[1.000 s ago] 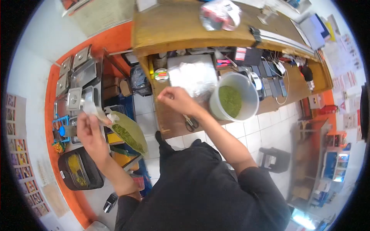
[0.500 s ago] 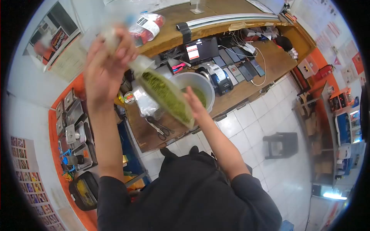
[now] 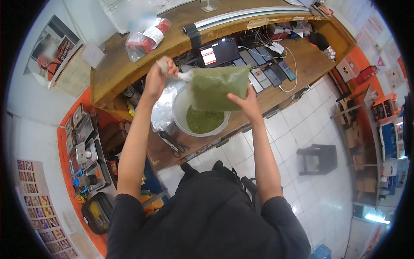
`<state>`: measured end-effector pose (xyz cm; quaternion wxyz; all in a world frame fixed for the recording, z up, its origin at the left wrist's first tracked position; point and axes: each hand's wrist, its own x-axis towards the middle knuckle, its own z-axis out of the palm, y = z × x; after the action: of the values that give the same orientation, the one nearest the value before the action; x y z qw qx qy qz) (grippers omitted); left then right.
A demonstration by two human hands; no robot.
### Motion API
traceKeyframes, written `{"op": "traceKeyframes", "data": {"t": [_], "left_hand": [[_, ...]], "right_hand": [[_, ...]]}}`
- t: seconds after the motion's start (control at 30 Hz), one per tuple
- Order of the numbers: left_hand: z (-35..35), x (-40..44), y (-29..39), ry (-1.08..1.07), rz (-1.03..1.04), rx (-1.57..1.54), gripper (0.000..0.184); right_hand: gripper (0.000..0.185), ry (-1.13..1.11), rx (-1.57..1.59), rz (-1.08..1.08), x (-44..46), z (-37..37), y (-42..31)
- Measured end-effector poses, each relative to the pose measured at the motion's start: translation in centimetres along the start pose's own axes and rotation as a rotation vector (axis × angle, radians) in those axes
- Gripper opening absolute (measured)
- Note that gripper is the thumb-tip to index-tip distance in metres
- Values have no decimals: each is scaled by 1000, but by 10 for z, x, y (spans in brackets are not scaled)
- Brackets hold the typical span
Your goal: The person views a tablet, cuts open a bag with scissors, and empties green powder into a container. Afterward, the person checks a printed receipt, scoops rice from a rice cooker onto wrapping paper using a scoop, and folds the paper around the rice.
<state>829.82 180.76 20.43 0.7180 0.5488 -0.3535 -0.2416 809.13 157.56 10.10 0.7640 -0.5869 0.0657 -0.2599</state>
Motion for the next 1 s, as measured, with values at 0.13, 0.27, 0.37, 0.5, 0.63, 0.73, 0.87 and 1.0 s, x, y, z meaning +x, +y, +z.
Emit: {"op": "traceKeyframes", "data": {"t": [0.13, 0.27, 0.37, 0.5, 0.63, 0.73, 0.87, 1.0], "left_hand": [[-42, -22, -109, 124, -48, -64, 29], [-44, -46, -139, 303, -99, -195, 36], [-37, -44, -135, 302, 23, 145, 31], [-11, -46, -104, 182, -5, 389, 32], [5, -42, -89, 85, 116, 506, 53], [12, -40, -77, 21, 148, 533, 53], [19, -41, -83, -64, 121, 476, 44], [30, -44, -84, -37, 92, 486, 23]], "right_hand": [[75, -48, -627, -88, 0, 26, -17], [68, -175, -729, -186, 1, 34, 0], [68, -111, -704, -102, 8, 35, -4], [61, -103, -702, -188, 10, 47, -14], [61, -245, -746, -221, 17, 56, -24], [63, -317, -778, -164, 15, 59, -22], [64, -275, -799, -220, 11, 62, -20], [62, -290, -723, -148, -5, 64, -9]]}}
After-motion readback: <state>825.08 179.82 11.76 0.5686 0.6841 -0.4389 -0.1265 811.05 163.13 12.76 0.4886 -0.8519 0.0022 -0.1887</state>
